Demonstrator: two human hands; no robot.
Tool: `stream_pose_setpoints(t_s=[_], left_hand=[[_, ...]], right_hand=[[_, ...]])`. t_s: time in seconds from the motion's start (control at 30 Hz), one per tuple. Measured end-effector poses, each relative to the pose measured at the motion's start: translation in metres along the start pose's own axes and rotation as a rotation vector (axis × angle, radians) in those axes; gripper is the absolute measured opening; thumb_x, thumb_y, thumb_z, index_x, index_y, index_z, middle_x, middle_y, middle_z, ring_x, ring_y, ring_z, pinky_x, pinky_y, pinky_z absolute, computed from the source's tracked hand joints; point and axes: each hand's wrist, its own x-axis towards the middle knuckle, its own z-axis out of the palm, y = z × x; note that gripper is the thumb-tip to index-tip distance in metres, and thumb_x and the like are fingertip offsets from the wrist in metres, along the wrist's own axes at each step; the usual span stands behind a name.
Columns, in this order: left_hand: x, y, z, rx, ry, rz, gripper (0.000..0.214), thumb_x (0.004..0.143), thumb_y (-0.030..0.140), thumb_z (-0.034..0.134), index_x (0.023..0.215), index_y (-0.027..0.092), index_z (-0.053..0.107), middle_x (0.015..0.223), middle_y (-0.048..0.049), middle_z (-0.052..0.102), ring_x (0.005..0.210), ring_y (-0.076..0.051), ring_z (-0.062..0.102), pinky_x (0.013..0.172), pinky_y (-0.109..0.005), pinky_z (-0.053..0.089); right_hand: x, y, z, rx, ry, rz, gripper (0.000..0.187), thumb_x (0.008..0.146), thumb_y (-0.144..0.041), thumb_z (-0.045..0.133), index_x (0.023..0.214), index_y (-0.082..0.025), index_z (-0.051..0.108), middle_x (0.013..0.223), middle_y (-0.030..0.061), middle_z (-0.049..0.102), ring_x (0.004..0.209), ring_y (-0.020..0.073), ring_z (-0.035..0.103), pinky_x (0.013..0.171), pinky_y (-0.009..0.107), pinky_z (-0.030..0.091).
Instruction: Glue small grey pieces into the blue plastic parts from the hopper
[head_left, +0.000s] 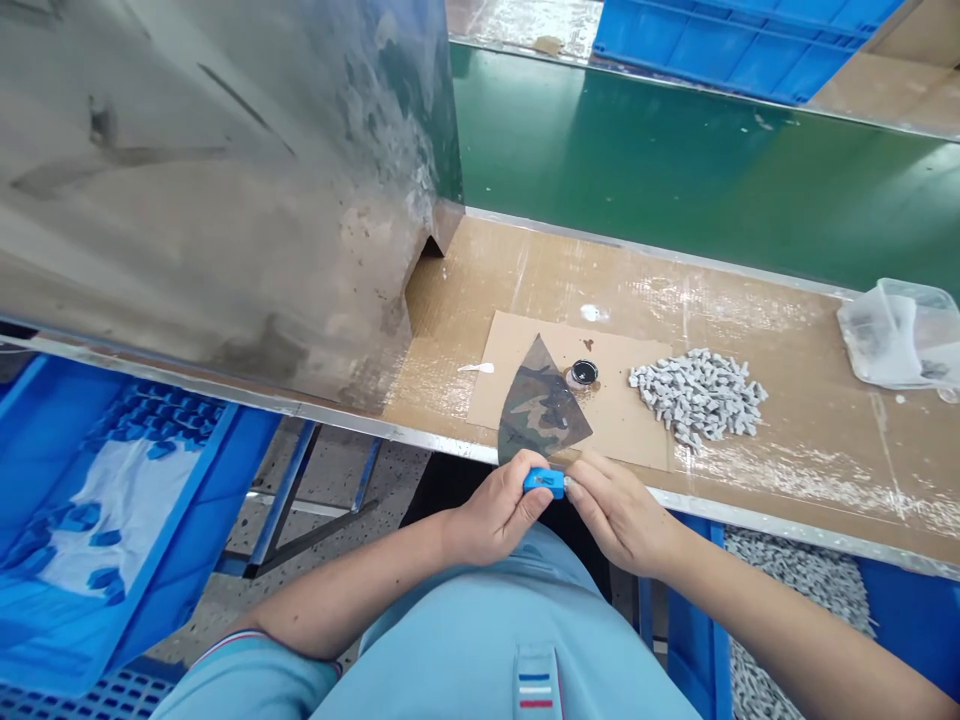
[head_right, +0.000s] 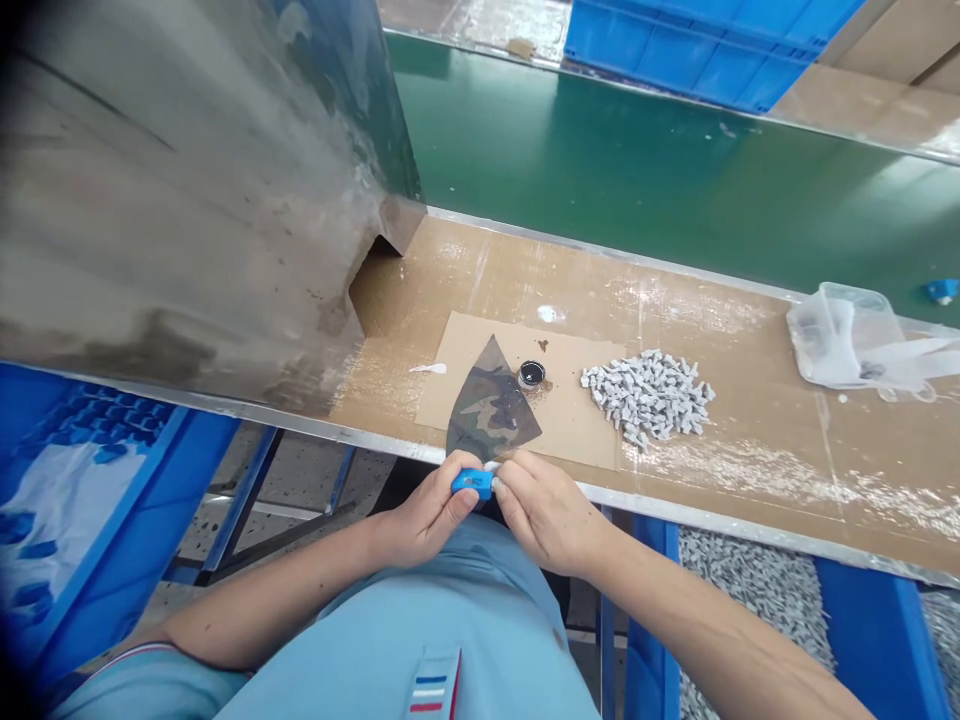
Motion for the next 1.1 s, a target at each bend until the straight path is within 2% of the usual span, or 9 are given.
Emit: stream_pose_setpoints(t_s=[0.1, 0.33, 0.57, 0.67, 0.8, 0.97, 1.1], left_hand=[[0.002, 0.002, -0.003, -0.035, -0.003, -0.041, 0.037, 0.100, 0.050, 0.021, 0.101, 0.018, 0.038, 0.074, -0.0009, 0.049, 0.064, -0.014, 0.048, 0.062, -0.027, 0.042], [0.001, -0.002, -0.003, 0.062, -0.009, -0.040, 0.038, 0.099, 0.052, 0.020, 0.101, 0.018, 0.038, 0.076, -0.0016, 0.049, 0.065, -0.015, 0.048, 0.061, -0.028, 0.040], [0.000, 0.000, 0.001, -0.156, -0.077, -0.215, 0.040, 0.098, 0.056, 0.023, 0.099, 0.019, 0.039, 0.075, 0.0015, 0.045, 0.068, -0.014, 0.044, 0.066, -0.028, 0.042], [0.001, 0.002, 0.003, -0.134, -0.056, -0.192, 0.039, 0.098, 0.055, 0.024, 0.101, 0.019, 0.039, 0.076, 0.0010, 0.046, 0.068, -0.014, 0.044, 0.065, -0.028, 0.041], [0.006, 0.006, 0.006, -0.139, 0.013, -0.125, 0.043, 0.097, 0.058, 0.024, 0.099, 0.019, 0.039, 0.074, 0.0017, 0.043, 0.064, -0.013, 0.042, 0.063, -0.028, 0.038], [0.010, 0.007, 0.012, -0.322, 0.067, -0.218, 0.047, 0.093, 0.065, 0.029, 0.095, 0.019, 0.040, 0.071, 0.0038, 0.039, 0.063, -0.012, 0.037, 0.061, -0.027, 0.035], [0.010, 0.007, 0.012, -0.668, -0.087, -0.361, 0.046, 0.091, 0.066, 0.033, 0.091, 0.020, 0.037, 0.064, 0.0077, 0.031, 0.054, -0.010, 0.026, 0.050, -0.023, 0.027]], right_hand=[[0.002, 0.002, 0.000, -0.038, 0.029, 0.024, 0.029, 0.102, -0.023, 0.026, 0.076, -0.024, 0.037, 0.069, -0.0007, 0.043, 0.060, 0.0149, 0.045, 0.055, 0.027, 0.040], [0.002, 0.003, -0.002, -0.004, -0.071, 0.036, 0.028, 0.102, -0.023, 0.028, 0.077, -0.023, 0.038, 0.071, -0.0001, 0.045, 0.062, 0.0144, 0.046, 0.056, 0.026, 0.042], [-0.002, 0.002, 0.002, -0.105, -0.093, 0.004, 0.027, 0.100, -0.018, 0.028, 0.075, -0.023, 0.037, 0.075, 0.0031, 0.046, 0.065, 0.0171, 0.045, 0.059, 0.030, 0.043], [-0.002, 0.001, 0.001, -0.023, -0.056, 0.007, 0.029, 0.101, -0.021, 0.025, 0.075, -0.024, 0.037, 0.072, 0.0015, 0.046, 0.065, 0.0165, 0.046, 0.058, 0.029, 0.043], [0.001, 0.002, 0.005, 0.028, 0.096, 0.031, 0.031, 0.103, -0.025, 0.025, 0.075, -0.024, 0.038, 0.068, -0.0007, 0.044, 0.062, 0.0152, 0.046, 0.056, 0.027, 0.042], [0.002, 0.004, 0.016, 0.033, 0.222, 0.066, 0.031, 0.103, -0.023, 0.025, 0.075, -0.023, 0.039, 0.068, -0.0006, 0.043, 0.062, 0.0153, 0.045, 0.056, 0.028, 0.041], [0.001, 0.007, 0.014, -0.002, 0.195, -0.018, 0.031, 0.103, -0.023, 0.026, 0.074, -0.024, 0.036, 0.067, -0.0010, 0.040, 0.061, 0.0158, 0.043, 0.055, 0.028, 0.039]])
